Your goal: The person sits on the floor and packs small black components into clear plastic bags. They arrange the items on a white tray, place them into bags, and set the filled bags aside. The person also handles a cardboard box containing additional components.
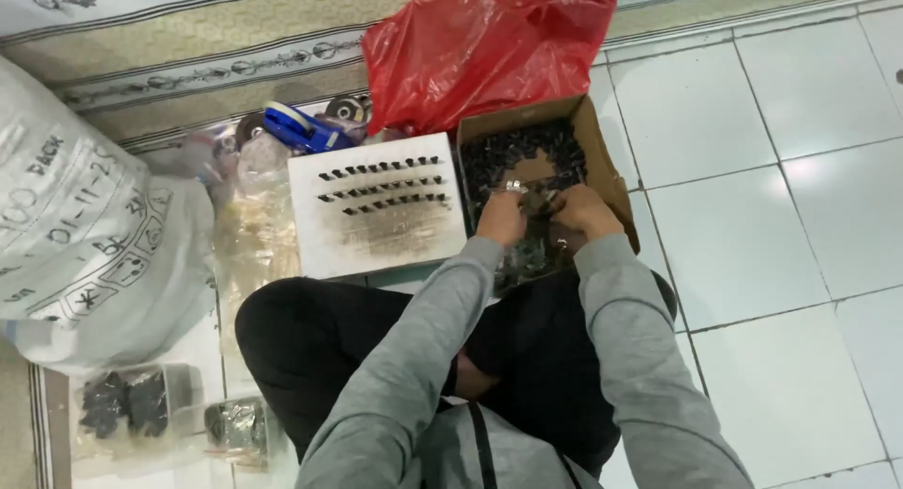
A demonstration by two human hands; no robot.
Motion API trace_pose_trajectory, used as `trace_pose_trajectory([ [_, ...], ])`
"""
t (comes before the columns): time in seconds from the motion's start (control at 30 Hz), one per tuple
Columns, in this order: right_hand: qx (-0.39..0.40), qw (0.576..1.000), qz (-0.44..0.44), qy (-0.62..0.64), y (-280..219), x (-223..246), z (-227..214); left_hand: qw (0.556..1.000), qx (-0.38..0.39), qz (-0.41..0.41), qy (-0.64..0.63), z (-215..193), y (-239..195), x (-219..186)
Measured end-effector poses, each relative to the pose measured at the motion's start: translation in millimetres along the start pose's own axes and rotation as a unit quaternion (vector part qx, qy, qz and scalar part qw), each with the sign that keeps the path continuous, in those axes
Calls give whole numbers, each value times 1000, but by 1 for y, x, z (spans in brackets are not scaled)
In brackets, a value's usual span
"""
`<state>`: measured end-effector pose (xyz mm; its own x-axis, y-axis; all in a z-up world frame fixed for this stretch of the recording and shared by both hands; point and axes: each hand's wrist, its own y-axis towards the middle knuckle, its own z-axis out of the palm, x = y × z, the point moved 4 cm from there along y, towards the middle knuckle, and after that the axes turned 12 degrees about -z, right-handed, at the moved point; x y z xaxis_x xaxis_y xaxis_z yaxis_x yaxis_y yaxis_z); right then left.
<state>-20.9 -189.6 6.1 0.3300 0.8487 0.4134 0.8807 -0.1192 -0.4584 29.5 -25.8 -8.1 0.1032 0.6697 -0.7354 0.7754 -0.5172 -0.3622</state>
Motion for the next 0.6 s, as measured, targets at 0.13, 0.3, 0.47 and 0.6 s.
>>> trace_pose_trajectory([
  [0.13, -34, 998, 27, 54, 30, -19, 12, 998, -20, -21, 58, 52, 64, 30],
  [0.3, -81, 988, 49, 119, 91, -71, 56, 990, -56, -37, 123, 18, 47, -33],
  [0.47, -73, 985, 53, 150, 57, -25, 25, 980, -48, -59, 185, 53, 84, -8],
  [0.6, -86, 982, 58, 155, 59, -26, 23, 988, -40, -46, 141, 44, 75, -18],
])
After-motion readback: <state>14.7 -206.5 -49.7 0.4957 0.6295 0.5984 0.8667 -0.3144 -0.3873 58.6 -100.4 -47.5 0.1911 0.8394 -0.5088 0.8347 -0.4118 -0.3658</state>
